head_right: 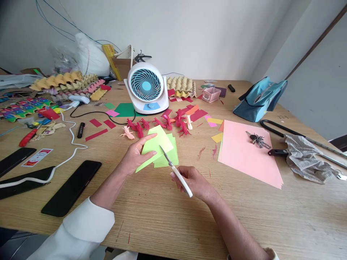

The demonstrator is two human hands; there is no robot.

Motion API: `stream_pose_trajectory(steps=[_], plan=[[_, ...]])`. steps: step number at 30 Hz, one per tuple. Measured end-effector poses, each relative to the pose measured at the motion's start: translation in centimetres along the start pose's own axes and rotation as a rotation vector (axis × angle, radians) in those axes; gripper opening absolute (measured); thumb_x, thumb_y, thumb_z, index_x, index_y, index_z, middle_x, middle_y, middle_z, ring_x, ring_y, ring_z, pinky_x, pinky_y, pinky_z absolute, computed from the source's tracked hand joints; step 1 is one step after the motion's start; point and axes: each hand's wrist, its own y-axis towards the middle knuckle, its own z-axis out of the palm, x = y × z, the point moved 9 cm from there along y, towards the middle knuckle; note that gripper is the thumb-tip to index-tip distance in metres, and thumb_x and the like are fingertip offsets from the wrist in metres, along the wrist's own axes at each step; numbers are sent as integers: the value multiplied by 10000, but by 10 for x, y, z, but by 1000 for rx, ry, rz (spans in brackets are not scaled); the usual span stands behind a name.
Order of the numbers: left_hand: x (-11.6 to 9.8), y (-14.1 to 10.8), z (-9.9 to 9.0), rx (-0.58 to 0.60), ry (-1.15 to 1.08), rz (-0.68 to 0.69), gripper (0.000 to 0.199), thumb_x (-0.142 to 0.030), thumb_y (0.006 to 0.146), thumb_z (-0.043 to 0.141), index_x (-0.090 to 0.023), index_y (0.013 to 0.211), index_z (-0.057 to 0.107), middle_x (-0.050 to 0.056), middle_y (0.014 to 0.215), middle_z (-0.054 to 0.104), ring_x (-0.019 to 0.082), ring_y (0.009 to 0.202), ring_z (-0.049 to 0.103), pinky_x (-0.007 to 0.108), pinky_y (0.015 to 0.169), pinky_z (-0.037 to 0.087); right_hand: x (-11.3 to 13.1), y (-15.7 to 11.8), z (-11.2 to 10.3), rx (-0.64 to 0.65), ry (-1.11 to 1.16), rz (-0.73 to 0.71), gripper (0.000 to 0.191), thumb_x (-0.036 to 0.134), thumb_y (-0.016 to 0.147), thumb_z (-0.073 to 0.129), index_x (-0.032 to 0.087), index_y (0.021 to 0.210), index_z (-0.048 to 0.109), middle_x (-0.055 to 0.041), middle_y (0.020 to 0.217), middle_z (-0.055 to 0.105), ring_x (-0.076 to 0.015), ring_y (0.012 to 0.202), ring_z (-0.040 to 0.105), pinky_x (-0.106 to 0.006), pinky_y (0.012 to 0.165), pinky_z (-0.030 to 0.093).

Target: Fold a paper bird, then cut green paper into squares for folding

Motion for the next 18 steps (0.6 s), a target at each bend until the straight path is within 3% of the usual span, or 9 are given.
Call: stream_pose_trajectory(steps=[10,18], plan=[[0,0,1,7,-38,-6,636,-247,769,723,-202,1375,533,84,1195,669,249,1052,631,359,914,504,0,0,0,-8,-31,-28,438,593,800,651,181,724,523,43,557,493,-92,477,465,-230,454,322],[1,-1,1,4,-45,-21,648,-258,770,721,-201,1384,522,88,1191,668,229,978,644,342,862,519,2,-1,0,-20,-12,-4,445,602,790,657,180,729,530,44,570,489,-94,495,474,-234,466,330]])
